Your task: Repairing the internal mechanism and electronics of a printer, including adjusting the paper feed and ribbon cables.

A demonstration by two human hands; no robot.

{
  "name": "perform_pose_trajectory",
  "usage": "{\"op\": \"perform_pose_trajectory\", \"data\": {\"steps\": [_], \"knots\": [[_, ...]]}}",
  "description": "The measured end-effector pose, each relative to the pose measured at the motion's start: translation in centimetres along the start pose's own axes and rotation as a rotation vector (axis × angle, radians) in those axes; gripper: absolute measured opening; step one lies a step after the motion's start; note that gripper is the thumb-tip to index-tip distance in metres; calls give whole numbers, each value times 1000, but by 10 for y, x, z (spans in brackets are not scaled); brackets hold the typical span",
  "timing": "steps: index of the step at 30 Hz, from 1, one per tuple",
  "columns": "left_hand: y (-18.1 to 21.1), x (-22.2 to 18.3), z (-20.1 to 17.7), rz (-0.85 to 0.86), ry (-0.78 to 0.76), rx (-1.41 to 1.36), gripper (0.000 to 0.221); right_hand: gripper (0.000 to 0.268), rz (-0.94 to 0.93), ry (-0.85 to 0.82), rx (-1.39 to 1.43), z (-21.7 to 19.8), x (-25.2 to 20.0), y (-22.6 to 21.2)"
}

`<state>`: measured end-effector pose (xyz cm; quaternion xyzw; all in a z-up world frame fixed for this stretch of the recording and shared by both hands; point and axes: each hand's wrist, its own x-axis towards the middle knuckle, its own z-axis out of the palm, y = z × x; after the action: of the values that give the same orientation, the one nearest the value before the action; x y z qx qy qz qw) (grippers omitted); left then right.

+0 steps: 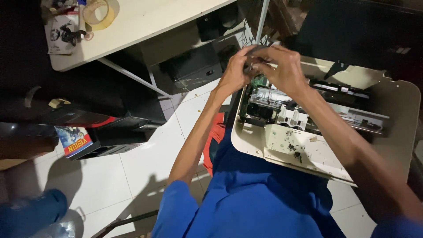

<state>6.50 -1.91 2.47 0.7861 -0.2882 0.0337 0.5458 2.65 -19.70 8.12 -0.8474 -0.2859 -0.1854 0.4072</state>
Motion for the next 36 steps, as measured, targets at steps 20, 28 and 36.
{"op": "perform_pose_trajectory", "data": {"steps": [20, 28, 36], "knots": [[-1, 3, -4, 49, -1, -25, 10, 30, -37, -156, 2, -23, 4, -1], [2, 2, 1, 41, 57, 46, 24, 16, 23, -15, -37, -11, 3, 3], [10, -1, -13, 67, 5, -80, 37, 36, -25, -180, 30, -17, 10, -3]]}}
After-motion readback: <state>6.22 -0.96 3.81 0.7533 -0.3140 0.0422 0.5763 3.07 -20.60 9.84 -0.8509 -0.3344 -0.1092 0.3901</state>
